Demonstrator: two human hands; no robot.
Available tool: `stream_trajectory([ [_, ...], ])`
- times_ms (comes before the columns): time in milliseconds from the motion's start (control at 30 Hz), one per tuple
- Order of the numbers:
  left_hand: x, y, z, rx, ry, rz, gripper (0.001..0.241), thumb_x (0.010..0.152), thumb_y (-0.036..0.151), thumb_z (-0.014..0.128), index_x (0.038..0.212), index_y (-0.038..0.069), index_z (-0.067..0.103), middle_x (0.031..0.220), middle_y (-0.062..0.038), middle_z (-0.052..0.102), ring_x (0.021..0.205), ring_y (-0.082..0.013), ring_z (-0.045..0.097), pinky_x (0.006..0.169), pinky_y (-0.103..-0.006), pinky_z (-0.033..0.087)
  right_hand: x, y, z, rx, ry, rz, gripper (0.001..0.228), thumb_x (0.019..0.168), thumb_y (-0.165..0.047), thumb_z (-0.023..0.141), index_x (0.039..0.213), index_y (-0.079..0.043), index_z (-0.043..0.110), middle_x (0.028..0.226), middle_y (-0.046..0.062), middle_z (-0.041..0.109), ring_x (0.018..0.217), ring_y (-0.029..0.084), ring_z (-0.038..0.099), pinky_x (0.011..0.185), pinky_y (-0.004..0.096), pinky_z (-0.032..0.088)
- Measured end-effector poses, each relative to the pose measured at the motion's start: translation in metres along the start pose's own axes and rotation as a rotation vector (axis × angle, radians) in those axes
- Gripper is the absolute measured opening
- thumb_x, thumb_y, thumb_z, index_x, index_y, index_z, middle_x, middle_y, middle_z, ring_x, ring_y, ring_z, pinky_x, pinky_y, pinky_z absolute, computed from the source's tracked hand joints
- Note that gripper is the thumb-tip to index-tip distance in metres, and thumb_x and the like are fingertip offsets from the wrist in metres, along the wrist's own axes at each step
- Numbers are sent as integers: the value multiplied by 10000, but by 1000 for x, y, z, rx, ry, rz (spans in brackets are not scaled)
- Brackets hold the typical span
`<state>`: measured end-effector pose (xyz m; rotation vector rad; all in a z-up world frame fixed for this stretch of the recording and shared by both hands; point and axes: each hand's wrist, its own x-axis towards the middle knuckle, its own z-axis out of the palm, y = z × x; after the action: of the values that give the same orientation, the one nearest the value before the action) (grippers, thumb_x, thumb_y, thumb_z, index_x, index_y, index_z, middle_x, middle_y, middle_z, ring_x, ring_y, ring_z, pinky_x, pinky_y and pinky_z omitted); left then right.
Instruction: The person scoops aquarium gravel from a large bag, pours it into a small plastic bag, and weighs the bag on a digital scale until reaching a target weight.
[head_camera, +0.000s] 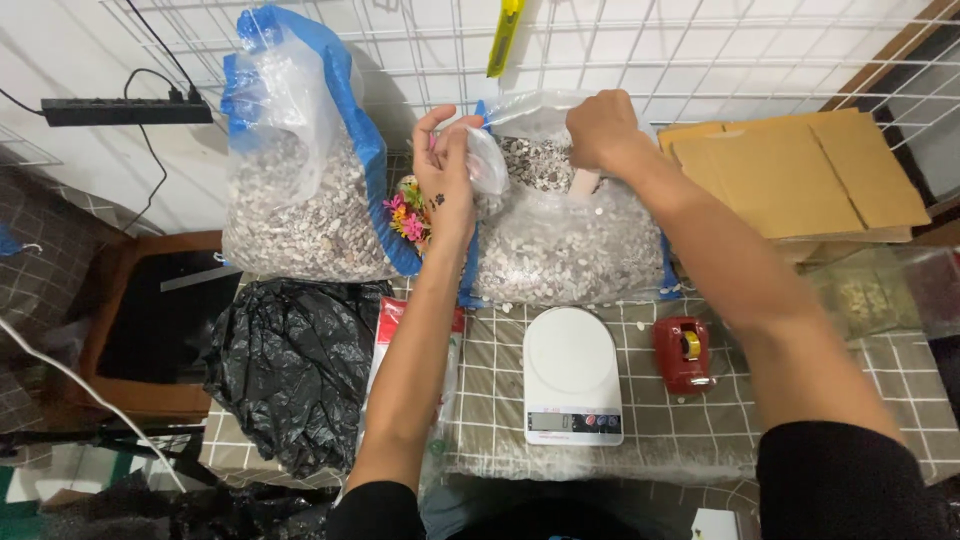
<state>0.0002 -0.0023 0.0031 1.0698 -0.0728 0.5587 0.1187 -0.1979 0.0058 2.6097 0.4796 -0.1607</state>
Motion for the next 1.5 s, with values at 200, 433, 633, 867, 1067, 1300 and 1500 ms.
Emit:
stream_trajectory([
  [200, -2, 3, 0, 9, -17, 16, 159, 1013, 135, 568, 1173, 141, 567, 1005, -87, 793, 523, -45, 363, 508, -244, 322, 17, 11, 24, 192, -45, 200, 242, 753, -426, 666, 777, -185, 663, 768, 5, 695, 705, 265, 655, 626, 356, 396],
  [433, -1, 4, 0, 8, -13, 38, 157, 1021, 152, 585, 1175, 128, 573, 979, -86, 791, 535, -44, 354, 543, -242, 334, -18, 4, -3, 130, -71, 165, 414, 890, -517, 601, 1107, -206, 769, 1117, 72, 773, 1027, 322, 740, 768, 382, 533],
  [633, 2, 1, -3, 1, -4, 22, 145, 1017, 150, 585, 1162, 150, 586, 1003, -103, 793, 601, -57, 479, 605, -263, 404, -37, 12, -42, 161, -360, -95, 735, 962, -834, 421, 637, -184, 533, 636, -52, 505, 642, 133, 522, 690, 290, 437],
  [867, 1, 4, -6, 29, -2, 37, 161, 1021, 205, 606, 1172, 151, 589, 1020, -97, 791, 595, -55, 485, 577, -254, 391, -23, 52, -25, 547, -541, -300, 599, 884, -671, 632, 692, -106, 580, 736, 58, 641, 651, 214, 500, 734, 375, 406],
  [1067, 6, 7, -7, -34, 28, 39, 198, 1011, 126, 584, 1206, 159, 577, 995, -80, 780, 643, -30, 538, 599, -198, 431, 11, 53, -20, 719, -721, -366, 557, 901, -563, 693, 671, -58, 649, 724, 86, 656, 505, 140, 402, 486, 276, 310],
  [1300, 3, 16, -5, 19, 37, 3, 248, 1028, 83, 555, 1259, 172, 581, 1005, -40, 783, 766, 20, 590, 699, -162, 484, 25, 42, 37, 994, -612, -537, 350, 905, -363, 771, 981, -31, 857, 869, 78, 769, 831, 213, 661, 782, 362, 539],
  [1500, 5, 0, -5, 20, 0, 46, 236, 1042, 86, 568, 1260, 173, 587, 1025, -47, 790, 784, 33, 595, 721, -148, 477, -4, 15, 33, 980, -72, -385, 454, 987, -484, 590, 914, -112, 839, 769, 159, 754, 825, 376, 705, 808, 501, 540],
])
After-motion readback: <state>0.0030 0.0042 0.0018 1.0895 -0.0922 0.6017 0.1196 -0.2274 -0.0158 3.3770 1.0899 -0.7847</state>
